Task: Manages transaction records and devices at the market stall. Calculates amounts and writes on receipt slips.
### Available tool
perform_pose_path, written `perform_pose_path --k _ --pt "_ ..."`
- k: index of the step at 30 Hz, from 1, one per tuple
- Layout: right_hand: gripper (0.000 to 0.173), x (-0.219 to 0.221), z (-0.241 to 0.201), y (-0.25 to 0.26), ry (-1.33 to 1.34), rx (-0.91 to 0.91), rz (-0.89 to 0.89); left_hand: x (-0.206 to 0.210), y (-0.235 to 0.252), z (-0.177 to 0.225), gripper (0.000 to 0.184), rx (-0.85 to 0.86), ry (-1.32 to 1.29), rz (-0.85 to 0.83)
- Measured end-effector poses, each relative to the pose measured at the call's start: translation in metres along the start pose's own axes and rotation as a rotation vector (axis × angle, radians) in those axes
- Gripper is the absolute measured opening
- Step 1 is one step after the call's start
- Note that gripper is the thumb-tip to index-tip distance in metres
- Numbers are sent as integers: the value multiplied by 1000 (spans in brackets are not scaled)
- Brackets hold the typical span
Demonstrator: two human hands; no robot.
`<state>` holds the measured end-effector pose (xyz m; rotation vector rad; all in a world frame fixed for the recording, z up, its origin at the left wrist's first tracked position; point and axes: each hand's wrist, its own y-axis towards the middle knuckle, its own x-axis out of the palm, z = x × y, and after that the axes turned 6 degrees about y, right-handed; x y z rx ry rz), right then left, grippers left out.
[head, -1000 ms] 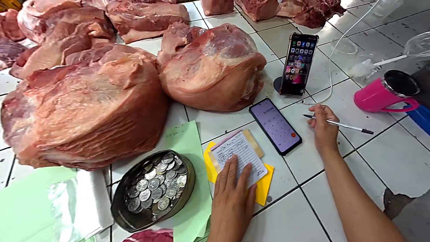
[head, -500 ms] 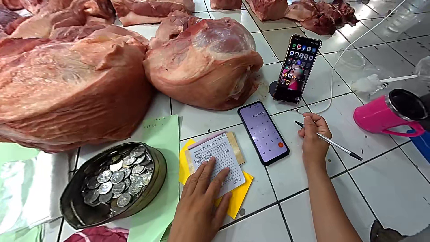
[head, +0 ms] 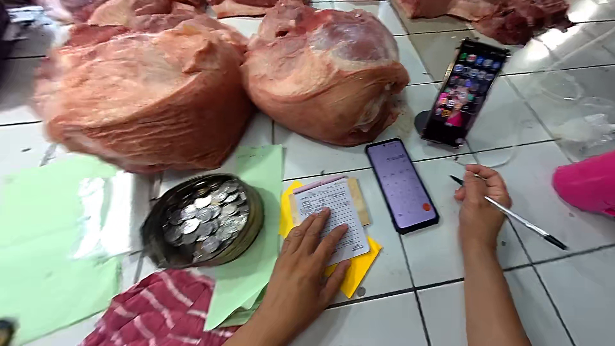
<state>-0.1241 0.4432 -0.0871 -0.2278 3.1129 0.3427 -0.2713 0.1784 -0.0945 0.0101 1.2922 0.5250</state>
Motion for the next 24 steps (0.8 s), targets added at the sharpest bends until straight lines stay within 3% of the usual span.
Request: perform_pose_path --k 24 --pt "12 3 -7 -1 -65 3 14 -3 1 4 47 5 -91 -26"
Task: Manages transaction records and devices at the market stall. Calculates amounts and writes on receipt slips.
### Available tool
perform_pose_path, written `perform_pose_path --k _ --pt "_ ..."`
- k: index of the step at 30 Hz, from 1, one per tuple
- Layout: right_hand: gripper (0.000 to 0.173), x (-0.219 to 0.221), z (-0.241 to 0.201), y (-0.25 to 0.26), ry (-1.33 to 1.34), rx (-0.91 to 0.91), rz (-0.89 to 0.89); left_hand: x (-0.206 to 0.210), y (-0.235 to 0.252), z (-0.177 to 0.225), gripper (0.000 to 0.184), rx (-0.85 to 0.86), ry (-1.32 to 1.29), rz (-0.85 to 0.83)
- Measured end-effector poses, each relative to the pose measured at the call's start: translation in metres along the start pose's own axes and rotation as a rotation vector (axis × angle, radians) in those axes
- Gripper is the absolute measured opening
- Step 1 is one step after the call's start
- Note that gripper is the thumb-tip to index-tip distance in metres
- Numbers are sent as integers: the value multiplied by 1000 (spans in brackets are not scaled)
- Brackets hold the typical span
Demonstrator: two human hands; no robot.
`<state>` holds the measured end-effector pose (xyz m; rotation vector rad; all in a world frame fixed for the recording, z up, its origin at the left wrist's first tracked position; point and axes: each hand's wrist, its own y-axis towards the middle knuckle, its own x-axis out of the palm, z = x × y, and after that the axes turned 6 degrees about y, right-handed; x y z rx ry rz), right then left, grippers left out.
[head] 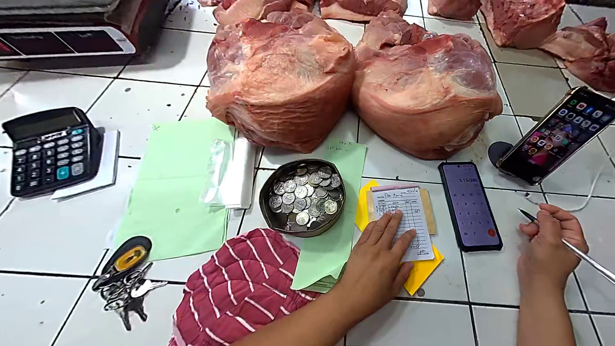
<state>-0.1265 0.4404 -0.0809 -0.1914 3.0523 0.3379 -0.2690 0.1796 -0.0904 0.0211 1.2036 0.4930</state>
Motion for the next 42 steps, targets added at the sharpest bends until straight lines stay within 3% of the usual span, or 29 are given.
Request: perform_pose_path --k 23,42 --pt "12 3 3 -1 -43 4 -33 -2 5 -3 38 10 -42 92" --pt "12 1 2 1 -11 32 -39 -3 1 -2 41 12 -41 7"
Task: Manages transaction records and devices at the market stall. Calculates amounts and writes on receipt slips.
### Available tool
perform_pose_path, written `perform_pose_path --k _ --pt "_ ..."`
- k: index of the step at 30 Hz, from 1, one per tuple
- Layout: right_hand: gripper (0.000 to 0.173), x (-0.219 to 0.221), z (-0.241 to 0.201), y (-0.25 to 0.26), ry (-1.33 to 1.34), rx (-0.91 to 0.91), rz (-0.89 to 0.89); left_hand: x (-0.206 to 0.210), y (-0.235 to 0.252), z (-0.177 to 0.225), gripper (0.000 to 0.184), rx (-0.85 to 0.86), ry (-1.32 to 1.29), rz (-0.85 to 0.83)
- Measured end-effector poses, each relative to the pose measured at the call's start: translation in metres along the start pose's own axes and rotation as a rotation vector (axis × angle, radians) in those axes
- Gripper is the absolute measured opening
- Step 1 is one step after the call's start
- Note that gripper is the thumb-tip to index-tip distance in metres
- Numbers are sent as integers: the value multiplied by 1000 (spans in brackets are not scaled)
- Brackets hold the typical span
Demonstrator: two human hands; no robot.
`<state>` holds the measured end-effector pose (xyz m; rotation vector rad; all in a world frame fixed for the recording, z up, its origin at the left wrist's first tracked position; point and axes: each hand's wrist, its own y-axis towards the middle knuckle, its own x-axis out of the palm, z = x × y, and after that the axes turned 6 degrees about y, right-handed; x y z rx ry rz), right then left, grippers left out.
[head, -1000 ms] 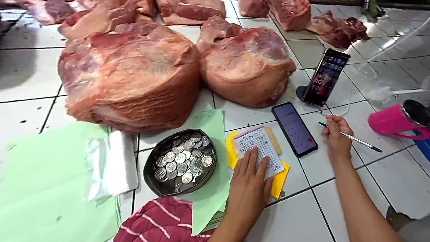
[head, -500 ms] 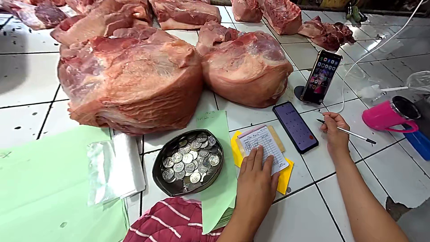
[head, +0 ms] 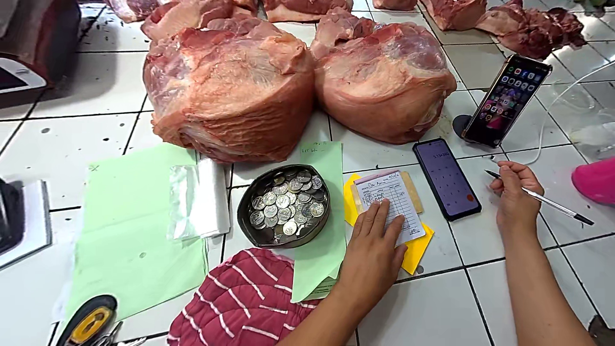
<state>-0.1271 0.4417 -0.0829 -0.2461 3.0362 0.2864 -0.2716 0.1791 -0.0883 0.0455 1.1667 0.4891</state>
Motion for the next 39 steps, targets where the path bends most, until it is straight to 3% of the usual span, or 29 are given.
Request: perform_pose_path --k 39 --pt "8 -5 3 0 92 36 25 1 -5 -6 48 37 114 -13"
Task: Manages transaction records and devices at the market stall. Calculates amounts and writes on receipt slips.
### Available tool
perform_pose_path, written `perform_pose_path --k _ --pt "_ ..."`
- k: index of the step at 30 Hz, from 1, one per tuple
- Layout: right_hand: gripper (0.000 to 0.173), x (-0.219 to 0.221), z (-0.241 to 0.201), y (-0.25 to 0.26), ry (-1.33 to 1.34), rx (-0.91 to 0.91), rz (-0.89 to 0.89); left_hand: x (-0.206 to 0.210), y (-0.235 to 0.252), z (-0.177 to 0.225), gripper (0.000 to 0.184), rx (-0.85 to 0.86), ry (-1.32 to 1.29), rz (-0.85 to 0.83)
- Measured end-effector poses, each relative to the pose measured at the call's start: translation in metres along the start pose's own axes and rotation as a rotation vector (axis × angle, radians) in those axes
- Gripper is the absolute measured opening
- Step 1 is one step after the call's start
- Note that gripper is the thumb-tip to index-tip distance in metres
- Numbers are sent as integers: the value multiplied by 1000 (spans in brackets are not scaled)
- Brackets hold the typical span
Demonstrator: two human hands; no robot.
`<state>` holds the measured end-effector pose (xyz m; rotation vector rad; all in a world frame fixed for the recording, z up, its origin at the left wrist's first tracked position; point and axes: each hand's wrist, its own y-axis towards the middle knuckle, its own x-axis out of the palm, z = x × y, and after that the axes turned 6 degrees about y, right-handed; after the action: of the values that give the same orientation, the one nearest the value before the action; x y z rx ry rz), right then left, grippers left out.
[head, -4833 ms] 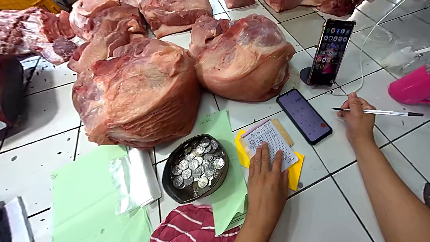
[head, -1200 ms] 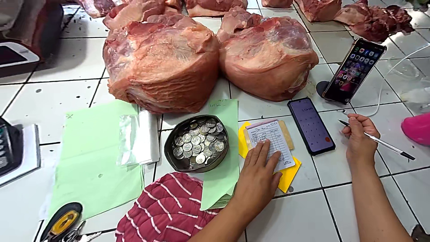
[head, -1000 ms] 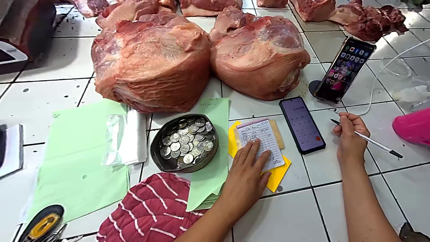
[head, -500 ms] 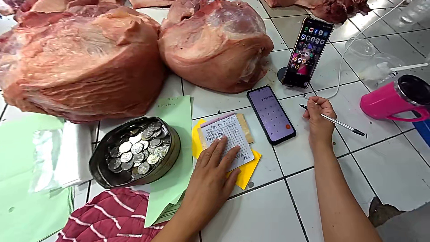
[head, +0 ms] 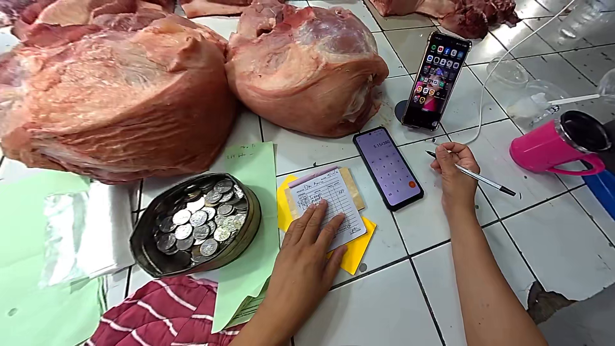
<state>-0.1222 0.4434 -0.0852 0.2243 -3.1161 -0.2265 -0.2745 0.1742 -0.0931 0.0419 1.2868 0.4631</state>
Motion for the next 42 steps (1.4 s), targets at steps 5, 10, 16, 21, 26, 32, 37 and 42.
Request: perform_pose_path --k 5,10,16,21,26,32,37,42 --pt "3 1 -1 0 -12 -16 -17 1 1 1 45 -6 -17 23" --pt "10 -4 -11 -6 -174 -160 -115 0 1 4 42 -21 -45 29" --pt "6 51 -50 -58 -158 -214 -351 -1 3 6 41 -36 -87 45" --pt "27 115 -38 -79 24 -71 -398 -4 3 4 42 -46 -172 24" --pt "29 135 -12 -80 -9 -74 -326 -7 4 4 42 -51 -179 2" --pt "29 137 -8 -84 -96 -178 -289 -8 6 9 41 -55 -110 -11" --pt "29 136 -8 -83 -132 -193 -330 -8 7 9 42 -56 -101 -27" --pt "29 138 -9 -85 -178 -201 -344 -8 6 9 42 -55 -84 -33"
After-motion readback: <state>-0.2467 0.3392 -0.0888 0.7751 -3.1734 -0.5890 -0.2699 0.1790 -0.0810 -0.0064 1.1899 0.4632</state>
